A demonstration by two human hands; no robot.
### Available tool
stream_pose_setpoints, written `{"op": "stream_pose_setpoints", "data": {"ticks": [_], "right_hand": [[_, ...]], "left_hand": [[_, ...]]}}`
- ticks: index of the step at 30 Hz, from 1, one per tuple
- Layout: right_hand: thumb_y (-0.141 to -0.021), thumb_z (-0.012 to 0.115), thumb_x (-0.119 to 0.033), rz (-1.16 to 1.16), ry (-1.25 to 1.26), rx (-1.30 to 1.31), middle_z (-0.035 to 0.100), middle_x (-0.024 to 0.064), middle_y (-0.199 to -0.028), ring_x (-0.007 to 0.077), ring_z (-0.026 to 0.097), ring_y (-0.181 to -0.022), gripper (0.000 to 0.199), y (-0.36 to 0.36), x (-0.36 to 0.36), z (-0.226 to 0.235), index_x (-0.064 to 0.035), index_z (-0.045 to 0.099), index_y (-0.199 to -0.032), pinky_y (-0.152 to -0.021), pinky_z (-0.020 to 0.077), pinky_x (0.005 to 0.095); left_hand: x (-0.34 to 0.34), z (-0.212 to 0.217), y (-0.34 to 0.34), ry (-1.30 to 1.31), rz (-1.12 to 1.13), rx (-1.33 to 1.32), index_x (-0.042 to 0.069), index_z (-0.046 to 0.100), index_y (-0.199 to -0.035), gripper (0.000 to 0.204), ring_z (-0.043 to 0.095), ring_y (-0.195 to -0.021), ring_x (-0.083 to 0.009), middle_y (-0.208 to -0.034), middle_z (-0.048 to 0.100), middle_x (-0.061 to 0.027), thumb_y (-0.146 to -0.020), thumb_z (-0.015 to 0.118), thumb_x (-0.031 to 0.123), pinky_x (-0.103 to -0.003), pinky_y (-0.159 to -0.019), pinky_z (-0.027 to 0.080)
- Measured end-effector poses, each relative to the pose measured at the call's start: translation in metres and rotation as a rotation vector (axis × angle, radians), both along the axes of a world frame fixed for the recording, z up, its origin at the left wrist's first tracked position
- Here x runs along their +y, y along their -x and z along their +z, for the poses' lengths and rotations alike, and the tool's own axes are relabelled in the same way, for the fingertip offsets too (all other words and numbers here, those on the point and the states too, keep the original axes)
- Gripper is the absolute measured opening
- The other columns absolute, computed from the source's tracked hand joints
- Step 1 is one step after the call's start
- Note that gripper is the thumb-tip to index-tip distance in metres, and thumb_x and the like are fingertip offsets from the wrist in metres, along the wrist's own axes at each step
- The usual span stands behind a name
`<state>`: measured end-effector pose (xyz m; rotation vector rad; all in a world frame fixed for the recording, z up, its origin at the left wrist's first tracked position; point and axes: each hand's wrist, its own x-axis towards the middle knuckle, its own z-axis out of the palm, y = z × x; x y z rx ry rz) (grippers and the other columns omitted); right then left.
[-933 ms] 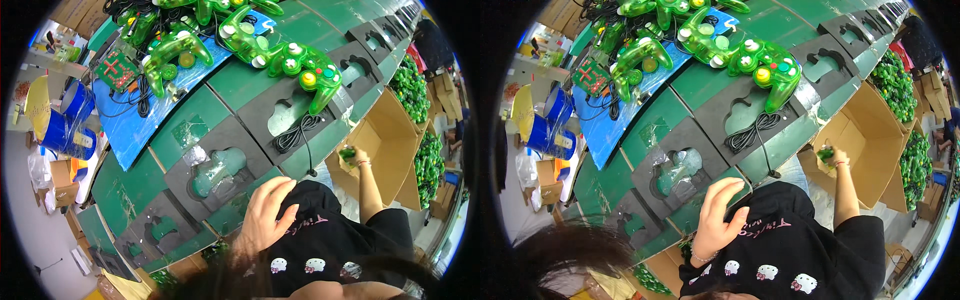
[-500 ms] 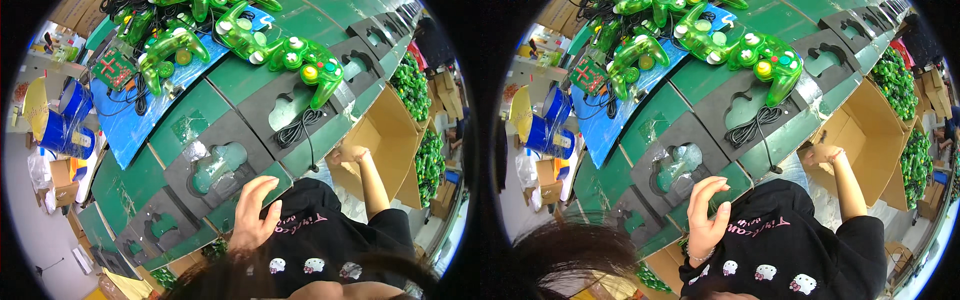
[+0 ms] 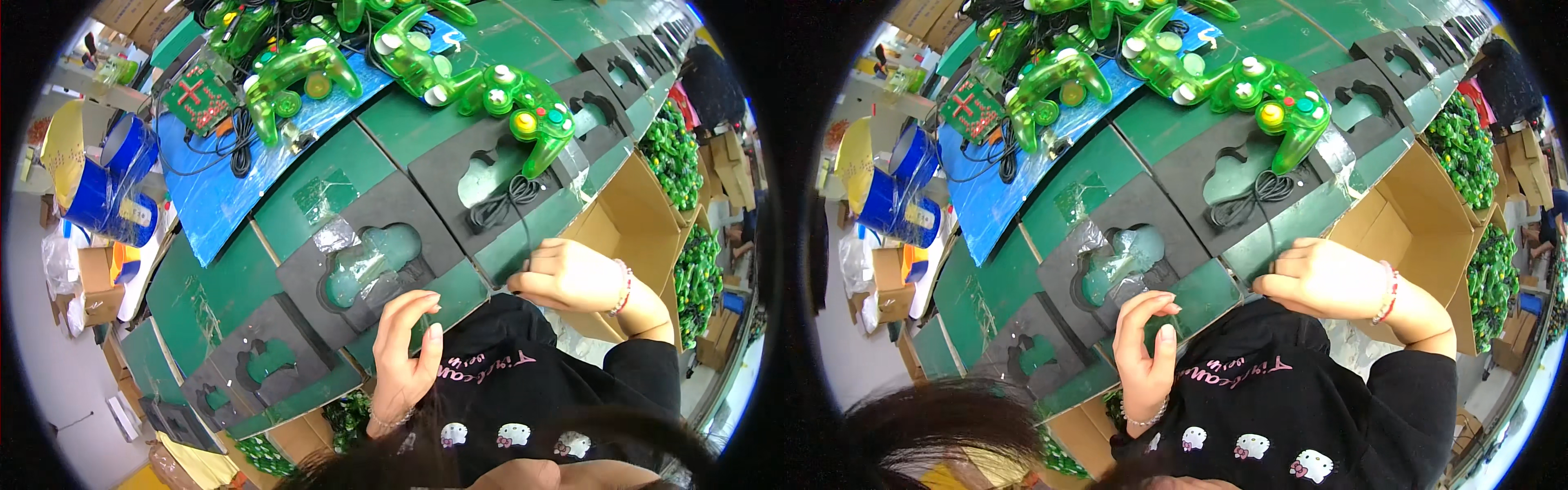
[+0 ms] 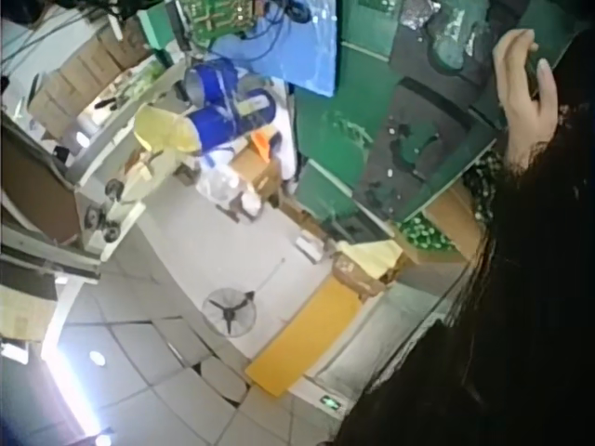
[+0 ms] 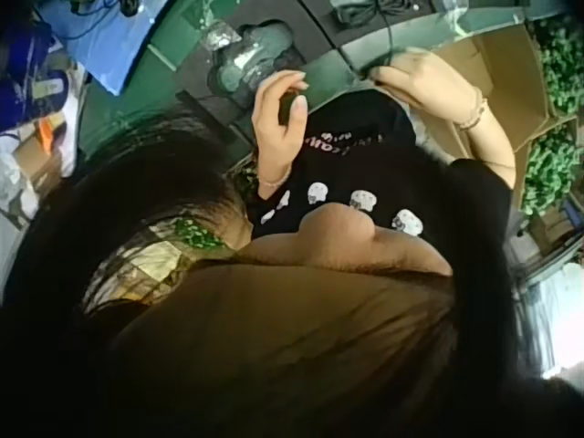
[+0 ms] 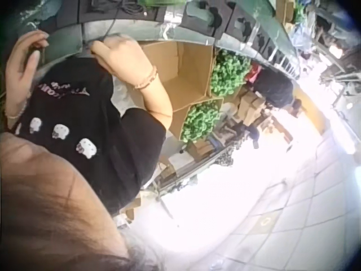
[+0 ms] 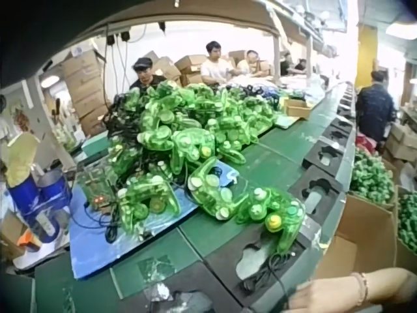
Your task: The person tests video game controllers by plugging their cables into a testing board, pressing buttons and moving joysticks by hand, and unplugging each controller and setting it aside.
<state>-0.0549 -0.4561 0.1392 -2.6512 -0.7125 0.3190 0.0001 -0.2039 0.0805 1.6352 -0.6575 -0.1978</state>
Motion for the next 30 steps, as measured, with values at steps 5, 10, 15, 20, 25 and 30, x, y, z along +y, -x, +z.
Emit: {"op": "stream_pose_setpoints", "data": {"ticks": [5, 10, 15, 20, 25, 30], "right_hand": [[-0.074, 0.063, -0.012, -0.22, -0.249, -0.66, 0.065, 0.0067, -0.087, 0.0236, 0.057, -0.066, 0.024, 0.014, -0.015, 0.04, -0.0062, 0.055, -0.096, -0.068, 0.0459, 0.0338], [-0.077, 0.061, -0.016, -0.588, -0.523, -1.025, 0.064, 0.0076, -0.087, 0.0233, 0.057, -0.067, 0.021, 0.031, -0.049, 0.092, -0.0052, 0.055, -0.094, -0.068, 0.0457, 0.0341], [-0.079, 0.058, -0.02, -0.798, -0.622, -1.158, 0.063, 0.0086, -0.088, 0.0229, 0.056, -0.069, 0.021, 0.045, -0.089, 0.112, -0.0042, 0.055, -0.092, -0.069, 0.0454, 0.0344], [-0.082, 0.055, -0.025, -0.889, -0.682, -1.128, 0.062, 0.0095, -0.088, 0.0225, 0.055, -0.07, 0.023, 0.036, -0.111, 0.112, -0.0032, 0.055, -0.09, -0.069, 0.0452, 0.0347], [-0.084, 0.053, -0.029, -0.924, -0.753, -1.086, 0.06, 0.0105, -0.088, 0.0221, 0.055, -0.071, 0.027, 0.016, -0.123, 0.111, -0.0021, 0.055, -0.088, -0.069, 0.045, 0.035], [-0.087, 0.05, -0.033, -0.945, -0.798, -1.031, 0.059, 0.0114, -0.089, 0.0218, 0.054, -0.073, 0.032, -0.011, -0.14, 0.107, -0.0011, 0.055, -0.086, -0.069, 0.0448, 0.0352]], "left_hand": [[-0.002, 0.0, -0.002, 0.0, -0.029, -0.034, -0.003, 0.056, -0.108, 0.027, 0.059, -0.091, -0.0259, -0.108, 0.057, -0.0167, -0.082, 0.056, 0.0, -0.035, -0.084, 0.046], [-0.013, 0.006, -0.005, 0.003, -0.012, -0.106, -0.003, 0.055, -0.11, 0.028, 0.057, -0.093, -0.0229, -0.109, 0.056, -0.016, -0.082, 0.056, 0.002, -0.033, -0.084, 0.046], [-0.044, 0.011, -0.007, 0.067, -0.061, -0.292, -0.001, 0.04, -0.128, 0.066, 0.044, -0.115, -0.0346, -0.127, 0.042, -0.022, -0.079, 0.07, 0.03, -0.043, -0.097, 0.037], [-0.093, 0.024, 0.016, 0.122, -0.364, -0.356, 0.007, 0.028, -0.138, 0.105, 0.025, -0.13, -0.047, -0.141, 0.022, -0.0255, -0.057, 0.084, 0.042, -0.052, -0.104, 0.028], [-0.107, 0.032, 0.034, 0.289, -0.699, -0.238, 0.01, 0.035, -0.138, 0.093, 0.021, -0.133, -0.0441, -0.144, 0.019, -0.0241, -0.062, 0.076, 0.046, -0.051, -0.106, 0.025], [-0.08, 0.015, -0.002, 0.186, -0.924, 0.114, 0.008, 0.042, -0.133, 0.067, 0.029, -0.127, -0.0374, -0.134, 0.031, -0.0161, -0.08, 0.063, 0.043, -0.045, -0.104, 0.028]]}}
